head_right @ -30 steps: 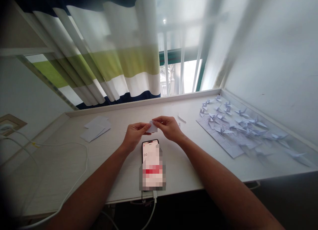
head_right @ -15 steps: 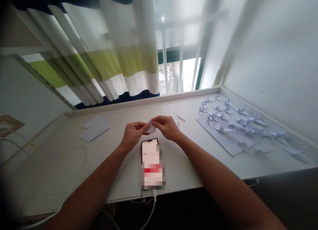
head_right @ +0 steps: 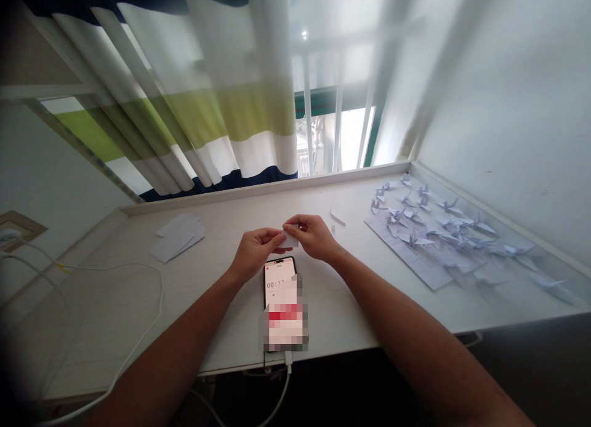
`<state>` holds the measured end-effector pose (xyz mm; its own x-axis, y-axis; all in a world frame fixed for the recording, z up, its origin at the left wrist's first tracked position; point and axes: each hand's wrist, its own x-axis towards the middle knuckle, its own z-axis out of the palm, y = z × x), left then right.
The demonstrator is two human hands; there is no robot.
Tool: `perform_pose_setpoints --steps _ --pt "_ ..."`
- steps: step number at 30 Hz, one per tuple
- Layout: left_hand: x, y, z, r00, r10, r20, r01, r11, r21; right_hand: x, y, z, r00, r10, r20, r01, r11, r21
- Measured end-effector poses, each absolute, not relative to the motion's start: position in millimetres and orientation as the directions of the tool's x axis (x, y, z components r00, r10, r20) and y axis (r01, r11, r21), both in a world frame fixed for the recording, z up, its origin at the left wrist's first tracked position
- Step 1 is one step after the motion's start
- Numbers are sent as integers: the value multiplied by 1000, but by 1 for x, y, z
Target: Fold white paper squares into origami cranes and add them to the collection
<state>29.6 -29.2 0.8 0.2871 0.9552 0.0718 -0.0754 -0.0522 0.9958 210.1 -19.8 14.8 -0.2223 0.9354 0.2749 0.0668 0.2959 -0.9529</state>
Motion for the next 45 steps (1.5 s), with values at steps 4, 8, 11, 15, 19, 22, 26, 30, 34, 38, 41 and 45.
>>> perform_pose_setpoints --steps 4,8,11,15,19,22,26,30,34,38,41,45 --pt "28 -29 3 344 939 22 -50 -5 999 213 -19 16 -198 936 290 112 315 -942" --pt "27 -29 6 385 923 -5 -49 26 998 212 -19 14 -176 942 286 139 312 -940" --pt "28 -29 6 391 920 -2 -68 31 997 211 -18 13 -182 945 274 125 298 -946" --pt "31 -30 6 392 920 -2 -89 40 995 210 -19 14 -170 948 268 105 288 -952" --pt "33 -31 6 316 949 4 -116 34 993 214 -18 16 -102 940 324 71 332 -941" --pt "31 -30 8 217 975 39 -147 -7 989 219 -17 17 -112 912 395 75 404 -912" --pt "28 -28 11 175 983 58 -188 -24 982 224 -18 17 -332 824 459 208 539 -816" --pt "27 -28 13 212 976 60 -184 -20 983 225 -18 16 -417 781 465 236 588 -774" --pt "25 -28 11 233 970 69 -189 -24 982 227 -17 19 -457 763 457 252 604 -756" --pt "25 -27 9 242 967 76 -186 -30 982 226 -20 22 -478 766 429 284 597 -750" --pt "29 -27 8 207 973 101 -198 -60 978 220 -22 20 -430 797 424 251 556 -792" --pt "37 -31 6 110 985 135 -225 -108 969 208 -24 16 -278 863 423 186 480 -857"
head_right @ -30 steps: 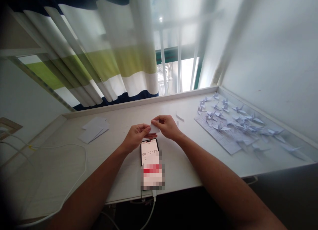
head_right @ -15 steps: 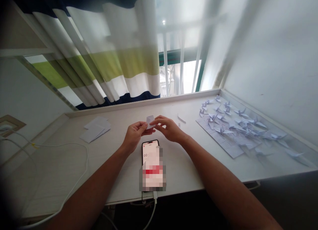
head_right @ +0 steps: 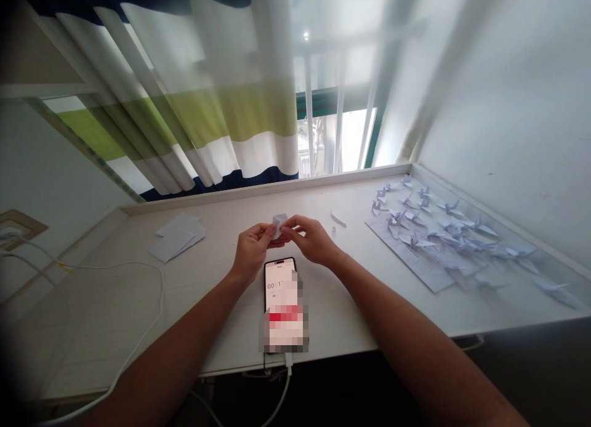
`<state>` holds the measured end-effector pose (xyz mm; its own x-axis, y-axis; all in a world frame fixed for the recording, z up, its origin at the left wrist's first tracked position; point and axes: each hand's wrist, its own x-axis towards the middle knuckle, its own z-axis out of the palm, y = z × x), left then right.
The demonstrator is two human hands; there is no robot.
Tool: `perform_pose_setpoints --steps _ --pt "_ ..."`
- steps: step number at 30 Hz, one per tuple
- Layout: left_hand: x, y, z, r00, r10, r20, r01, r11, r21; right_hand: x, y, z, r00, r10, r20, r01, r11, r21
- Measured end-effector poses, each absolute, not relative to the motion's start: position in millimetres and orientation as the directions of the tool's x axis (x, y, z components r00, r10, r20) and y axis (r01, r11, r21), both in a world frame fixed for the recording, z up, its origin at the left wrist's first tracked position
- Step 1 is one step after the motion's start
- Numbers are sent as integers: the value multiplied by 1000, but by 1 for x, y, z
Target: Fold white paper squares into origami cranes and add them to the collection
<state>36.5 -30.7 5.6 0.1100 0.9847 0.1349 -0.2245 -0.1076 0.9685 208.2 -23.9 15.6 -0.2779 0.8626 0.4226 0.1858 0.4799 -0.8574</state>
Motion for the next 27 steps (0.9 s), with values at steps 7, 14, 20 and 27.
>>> perform_pose_setpoints --steps 7,14,20,27 --pt "39 -34 4 127 990 60 -272 -24 962 201 -22 10 -127 901 414 76 425 -902" --pt "36 -36 11 239 971 17 -307 59 950 201 -22 10 -84 910 406 16 409 -912" --pt "35 -37 12 285 958 -24 -311 116 943 199 -23 10 -69 914 400 15 402 -916" --pt "36 -37 13 296 954 -53 -340 157 927 199 -28 15 -72 915 396 11 398 -917"
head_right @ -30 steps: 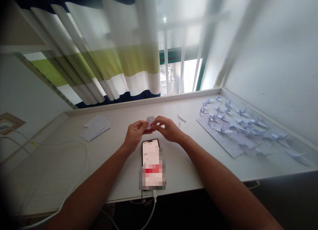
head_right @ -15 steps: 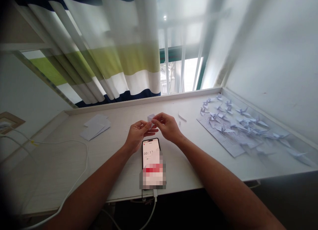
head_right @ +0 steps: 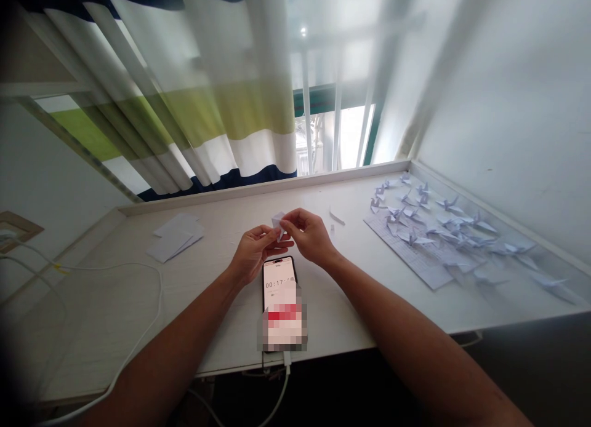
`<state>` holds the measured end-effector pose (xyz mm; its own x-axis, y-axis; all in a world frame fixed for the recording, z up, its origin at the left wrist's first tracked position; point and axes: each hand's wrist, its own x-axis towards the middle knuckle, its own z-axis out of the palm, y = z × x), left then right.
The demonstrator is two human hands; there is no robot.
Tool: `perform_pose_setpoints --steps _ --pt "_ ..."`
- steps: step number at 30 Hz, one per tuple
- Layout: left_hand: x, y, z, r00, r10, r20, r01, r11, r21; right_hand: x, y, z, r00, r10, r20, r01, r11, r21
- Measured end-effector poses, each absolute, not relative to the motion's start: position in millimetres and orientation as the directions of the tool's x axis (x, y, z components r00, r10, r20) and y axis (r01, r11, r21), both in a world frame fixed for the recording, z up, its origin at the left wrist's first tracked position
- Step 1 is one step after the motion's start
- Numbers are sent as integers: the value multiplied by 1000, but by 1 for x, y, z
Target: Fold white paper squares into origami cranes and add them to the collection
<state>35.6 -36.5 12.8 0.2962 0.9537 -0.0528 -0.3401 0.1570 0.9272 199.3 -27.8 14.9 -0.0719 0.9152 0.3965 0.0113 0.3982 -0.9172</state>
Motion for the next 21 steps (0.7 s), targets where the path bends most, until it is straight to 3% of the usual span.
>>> perform_pose_setpoints --steps 6,16,21 --pt "36 -36 13 267 962 -48 -371 148 917 199 -30 18 -93 904 416 -66 412 -909" --pt "36 -36 10 294 953 -71 -362 180 915 203 -26 15 -110 890 443 22 448 -894" --pt "35 -37 13 302 950 -80 -352 189 917 209 -26 17 -158 864 478 171 501 -849"
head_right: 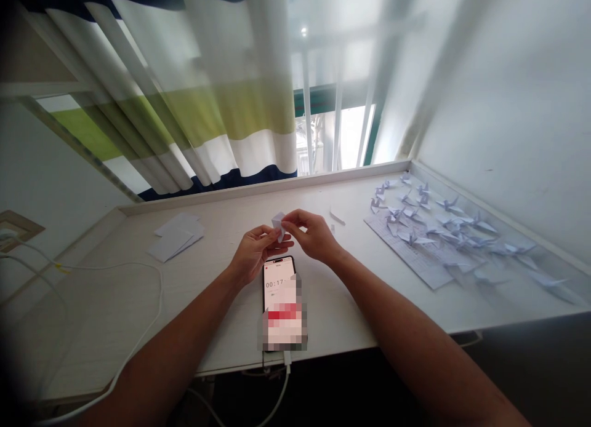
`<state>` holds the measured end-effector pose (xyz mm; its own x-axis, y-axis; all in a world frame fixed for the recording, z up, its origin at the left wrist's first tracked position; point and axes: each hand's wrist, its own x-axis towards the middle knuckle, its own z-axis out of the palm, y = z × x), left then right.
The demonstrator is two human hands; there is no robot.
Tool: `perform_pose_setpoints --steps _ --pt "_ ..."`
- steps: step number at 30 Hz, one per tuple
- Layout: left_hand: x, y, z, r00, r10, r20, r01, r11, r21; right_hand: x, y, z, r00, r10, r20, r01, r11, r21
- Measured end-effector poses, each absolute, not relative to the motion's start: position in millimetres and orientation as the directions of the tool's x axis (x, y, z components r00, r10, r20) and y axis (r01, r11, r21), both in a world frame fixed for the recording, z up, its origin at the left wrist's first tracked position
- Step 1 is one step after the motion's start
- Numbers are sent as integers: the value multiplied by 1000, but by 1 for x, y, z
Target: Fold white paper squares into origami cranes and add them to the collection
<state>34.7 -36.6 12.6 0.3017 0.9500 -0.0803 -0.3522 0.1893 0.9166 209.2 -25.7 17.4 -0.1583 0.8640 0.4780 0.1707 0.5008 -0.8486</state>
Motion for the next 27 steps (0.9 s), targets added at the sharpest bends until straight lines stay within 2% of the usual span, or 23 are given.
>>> perform_pose_setpoints --steps 4,19,27 --pt "36 -36 11 308 948 -84 -347 195 917 208 -25 17 -133 871 473 245 492 -836" --pt "35 -37 13 316 943 -104 -293 201 935 196 -32 17 -31 879 476 260 467 -845" --pt "38 -41 16 250 968 -36 -225 94 970 196 -31 15 9 866 500 279 478 -833"
